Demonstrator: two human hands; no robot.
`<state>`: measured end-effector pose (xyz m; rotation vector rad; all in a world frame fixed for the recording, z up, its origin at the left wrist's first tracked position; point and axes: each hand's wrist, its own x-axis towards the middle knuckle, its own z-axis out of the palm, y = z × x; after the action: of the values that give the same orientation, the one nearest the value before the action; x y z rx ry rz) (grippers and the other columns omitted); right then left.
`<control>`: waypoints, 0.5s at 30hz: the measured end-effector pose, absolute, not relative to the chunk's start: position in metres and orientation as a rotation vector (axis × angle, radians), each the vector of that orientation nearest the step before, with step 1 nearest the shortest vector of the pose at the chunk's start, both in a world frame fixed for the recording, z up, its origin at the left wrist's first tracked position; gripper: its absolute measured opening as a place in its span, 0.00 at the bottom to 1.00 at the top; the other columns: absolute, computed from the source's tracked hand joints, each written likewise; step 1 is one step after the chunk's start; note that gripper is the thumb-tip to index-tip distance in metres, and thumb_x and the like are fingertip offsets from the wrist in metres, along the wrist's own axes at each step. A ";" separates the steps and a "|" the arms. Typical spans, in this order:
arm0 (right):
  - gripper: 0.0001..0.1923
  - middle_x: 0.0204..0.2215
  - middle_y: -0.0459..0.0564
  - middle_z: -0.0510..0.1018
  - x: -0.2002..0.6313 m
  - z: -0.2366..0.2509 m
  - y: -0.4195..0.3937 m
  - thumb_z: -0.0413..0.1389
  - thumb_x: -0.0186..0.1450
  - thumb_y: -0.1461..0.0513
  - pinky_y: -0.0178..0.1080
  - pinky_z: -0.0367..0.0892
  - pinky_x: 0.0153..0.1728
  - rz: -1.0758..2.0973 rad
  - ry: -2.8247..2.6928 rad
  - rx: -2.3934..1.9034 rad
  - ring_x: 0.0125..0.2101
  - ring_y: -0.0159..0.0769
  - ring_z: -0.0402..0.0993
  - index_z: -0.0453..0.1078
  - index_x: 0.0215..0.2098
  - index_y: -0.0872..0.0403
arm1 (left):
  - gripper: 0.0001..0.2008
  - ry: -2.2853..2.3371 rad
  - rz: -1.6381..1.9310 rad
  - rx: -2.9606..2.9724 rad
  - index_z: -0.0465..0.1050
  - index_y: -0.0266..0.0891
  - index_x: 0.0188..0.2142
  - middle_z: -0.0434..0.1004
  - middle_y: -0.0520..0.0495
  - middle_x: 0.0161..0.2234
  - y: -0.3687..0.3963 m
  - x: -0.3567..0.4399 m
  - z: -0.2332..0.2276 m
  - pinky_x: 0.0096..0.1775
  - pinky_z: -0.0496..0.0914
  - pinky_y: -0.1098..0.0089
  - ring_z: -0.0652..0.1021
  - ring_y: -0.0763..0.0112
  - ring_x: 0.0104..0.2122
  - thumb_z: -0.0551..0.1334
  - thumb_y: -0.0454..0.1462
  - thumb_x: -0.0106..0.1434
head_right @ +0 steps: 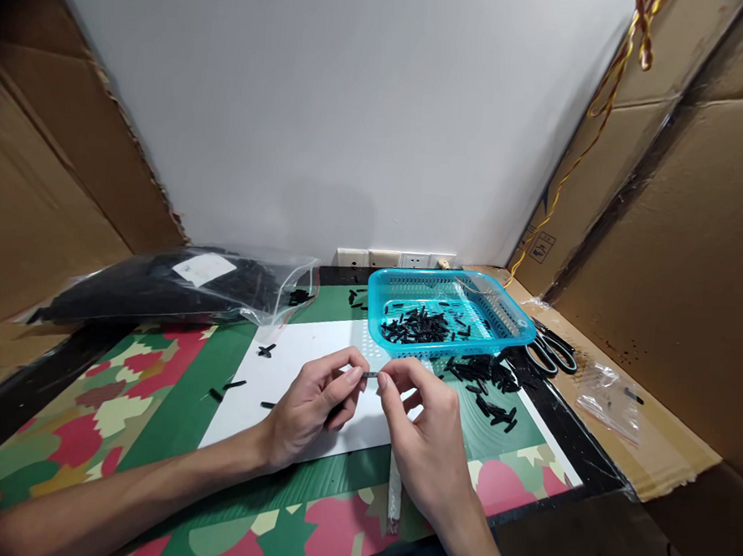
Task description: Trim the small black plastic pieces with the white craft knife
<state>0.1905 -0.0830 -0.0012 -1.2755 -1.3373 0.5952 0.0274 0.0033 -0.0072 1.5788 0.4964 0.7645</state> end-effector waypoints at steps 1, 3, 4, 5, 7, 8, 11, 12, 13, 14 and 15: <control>0.13 0.31 0.47 0.80 0.190 -0.001 -0.083 0.57 0.77 0.54 0.34 0.71 0.33 0.594 -1.336 -1.276 0.32 0.35 0.78 0.80 0.40 0.52 | 0.21 0.493 0.759 1.583 0.68 0.39 0.37 0.60 0.61 0.17 0.004 0.027 -0.007 0.24 0.54 0.73 0.59 0.78 0.16 0.59 0.54 0.75; 0.13 0.31 0.46 0.80 0.190 -0.002 -0.083 0.57 0.78 0.54 0.34 0.71 0.33 0.589 -1.333 -1.277 0.32 0.35 0.78 0.79 0.40 0.52 | 0.21 0.491 0.734 1.596 0.69 0.39 0.37 0.62 0.60 0.16 0.004 0.027 -0.007 0.24 0.55 0.73 0.59 0.78 0.17 0.58 0.53 0.76; 0.13 0.31 0.46 0.80 0.190 -0.002 -0.083 0.57 0.78 0.55 0.34 0.72 0.33 0.584 -1.333 -1.279 0.32 0.35 0.78 0.79 0.41 0.52 | 0.21 0.492 0.720 1.604 0.70 0.38 0.37 0.62 0.60 0.17 0.004 0.027 -0.008 0.25 0.56 0.73 0.59 0.78 0.17 0.57 0.53 0.77; 0.13 0.32 0.46 0.80 0.190 -0.002 -0.084 0.57 0.78 0.55 0.34 0.72 0.33 0.577 -1.334 -1.282 0.32 0.35 0.78 0.79 0.41 0.52 | 0.22 0.495 0.708 1.612 0.70 0.38 0.36 0.63 0.59 0.17 0.004 0.027 -0.008 0.25 0.56 0.73 0.59 0.78 0.17 0.57 0.53 0.77; 0.13 0.33 0.47 0.81 0.192 -0.001 -0.084 0.56 0.78 0.55 0.34 0.72 0.33 0.555 -1.348 -1.295 0.32 0.35 0.78 0.79 0.41 0.52 | 0.22 0.506 0.690 1.619 0.71 0.38 0.36 0.62 0.59 0.17 0.003 0.027 -0.008 0.25 0.56 0.73 0.59 0.78 0.17 0.56 0.53 0.77; 0.13 0.33 0.47 0.81 0.194 0.000 -0.085 0.56 0.78 0.55 0.34 0.72 0.33 0.539 -1.362 -1.309 0.32 0.36 0.78 0.78 0.41 0.51 | 0.23 0.516 0.689 1.618 0.70 0.38 0.35 0.62 0.59 0.17 0.003 0.027 -0.008 0.24 0.56 0.73 0.59 0.78 0.17 0.57 0.54 0.77; 0.11 0.34 0.48 0.83 0.208 0.001 -0.085 0.56 0.78 0.55 0.35 0.71 0.30 0.467 -1.429 -1.394 0.32 0.38 0.79 0.78 0.41 0.51 | 0.22 0.543 0.717 1.615 0.70 0.39 0.35 0.61 0.60 0.17 0.003 0.027 -0.009 0.23 0.53 0.73 0.59 0.78 0.17 0.58 0.54 0.76; 0.09 0.35 0.49 0.83 0.215 0.002 -0.085 0.56 0.77 0.57 0.36 0.72 0.30 0.434 -1.477 -1.433 0.33 0.39 0.80 0.77 0.42 0.50 | 0.23 0.547 0.732 1.616 0.69 0.39 0.35 0.61 0.60 0.17 0.003 0.027 -0.009 0.23 0.53 0.73 0.59 0.78 0.17 0.58 0.55 0.76; 0.07 0.38 0.49 0.84 0.221 0.002 -0.085 0.57 0.76 0.59 0.37 0.73 0.32 0.395 -1.552 -1.467 0.35 0.40 0.81 0.77 0.43 0.49 | 0.23 0.548 0.747 1.616 0.69 0.39 0.35 0.61 0.60 0.16 0.003 0.027 -0.009 0.23 0.53 0.73 0.59 0.78 0.17 0.58 0.55 0.76; 0.07 0.42 0.49 0.85 0.226 0.001 -0.084 0.57 0.75 0.63 0.39 0.74 0.36 0.353 -1.660 -1.489 0.39 0.42 0.82 0.77 0.46 0.48 | 0.23 0.546 0.760 1.615 0.69 0.39 0.35 0.60 0.60 0.16 0.003 0.027 -0.008 0.23 0.54 0.73 0.59 0.78 0.17 0.58 0.55 0.76; 0.12 0.47 0.50 0.84 0.231 0.001 -0.084 0.56 0.73 0.67 0.41 0.76 0.41 0.326 -1.787 -1.489 0.44 0.44 0.82 0.77 0.49 0.47 | 0.23 0.545 0.768 1.611 0.69 0.39 0.35 0.60 0.61 0.16 0.003 0.027 -0.008 0.23 0.53 0.74 0.59 0.79 0.16 0.58 0.55 0.76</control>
<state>0.2306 -0.0840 0.0007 -1.4888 -1.7875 0.3260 0.0272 0.0029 -0.0084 1.6106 0.5449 0.7683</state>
